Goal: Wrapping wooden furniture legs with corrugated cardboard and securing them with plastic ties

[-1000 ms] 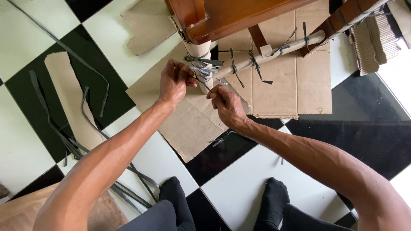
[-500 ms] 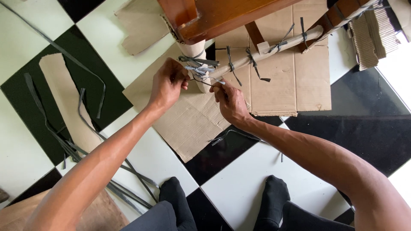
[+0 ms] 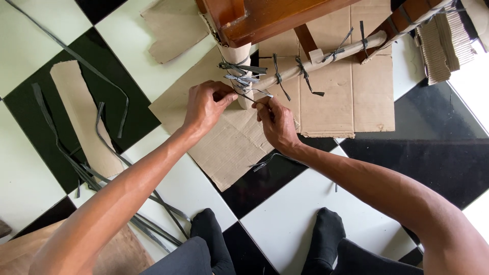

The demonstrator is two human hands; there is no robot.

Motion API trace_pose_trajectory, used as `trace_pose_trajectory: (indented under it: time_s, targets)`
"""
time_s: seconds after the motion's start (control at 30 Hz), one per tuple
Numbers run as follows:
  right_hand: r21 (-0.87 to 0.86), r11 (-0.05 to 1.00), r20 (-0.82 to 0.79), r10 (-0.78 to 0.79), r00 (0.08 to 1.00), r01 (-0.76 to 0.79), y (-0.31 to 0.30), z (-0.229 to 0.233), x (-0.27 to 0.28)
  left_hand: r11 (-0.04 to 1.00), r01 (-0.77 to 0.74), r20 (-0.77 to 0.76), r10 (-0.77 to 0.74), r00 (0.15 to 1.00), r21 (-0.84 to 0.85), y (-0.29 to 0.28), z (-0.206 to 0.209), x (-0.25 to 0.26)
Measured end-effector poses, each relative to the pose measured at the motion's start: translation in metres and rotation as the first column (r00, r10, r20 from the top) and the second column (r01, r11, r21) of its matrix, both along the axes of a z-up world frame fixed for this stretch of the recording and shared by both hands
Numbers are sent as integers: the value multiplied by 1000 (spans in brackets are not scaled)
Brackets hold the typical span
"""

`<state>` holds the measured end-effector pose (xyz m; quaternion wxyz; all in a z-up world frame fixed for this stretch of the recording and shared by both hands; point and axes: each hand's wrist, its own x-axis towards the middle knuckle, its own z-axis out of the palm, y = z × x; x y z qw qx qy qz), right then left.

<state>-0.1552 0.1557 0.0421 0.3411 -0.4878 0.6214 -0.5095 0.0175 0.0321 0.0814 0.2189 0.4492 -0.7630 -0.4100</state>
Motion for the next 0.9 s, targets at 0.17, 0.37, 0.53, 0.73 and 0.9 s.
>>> trace_pose_trajectory:
  time_s: [0.17, 0.37, 0.53, 0.73, 0.9]
  targets:
    - [-16, 1000, 23, -26, 999, 26, -1, 3, 4, 997, 5, 56, 0, 998, -83, -7, -32, -3]
    - [40, 999, 1, -36, 999, 36, -2, 11, 9, 997, -61, 99, 57, 993, 40, -3, -29, -8]
    - [70, 996, 46, -51, 998, 47, -13, 14, 13, 996, -74, 107, 69, 992, 44, -1, -25, -9]
    - [160, 984, 151, -104, 983, 79, -16, 9, 21, 987, -106, 83, 97, 992, 119, -1, -31, -7]
    - [253, 958, 487, -245, 838, 133, -15, 28, 42, 969, -155, 58, 147, 987, 194, 4, -40, -8]
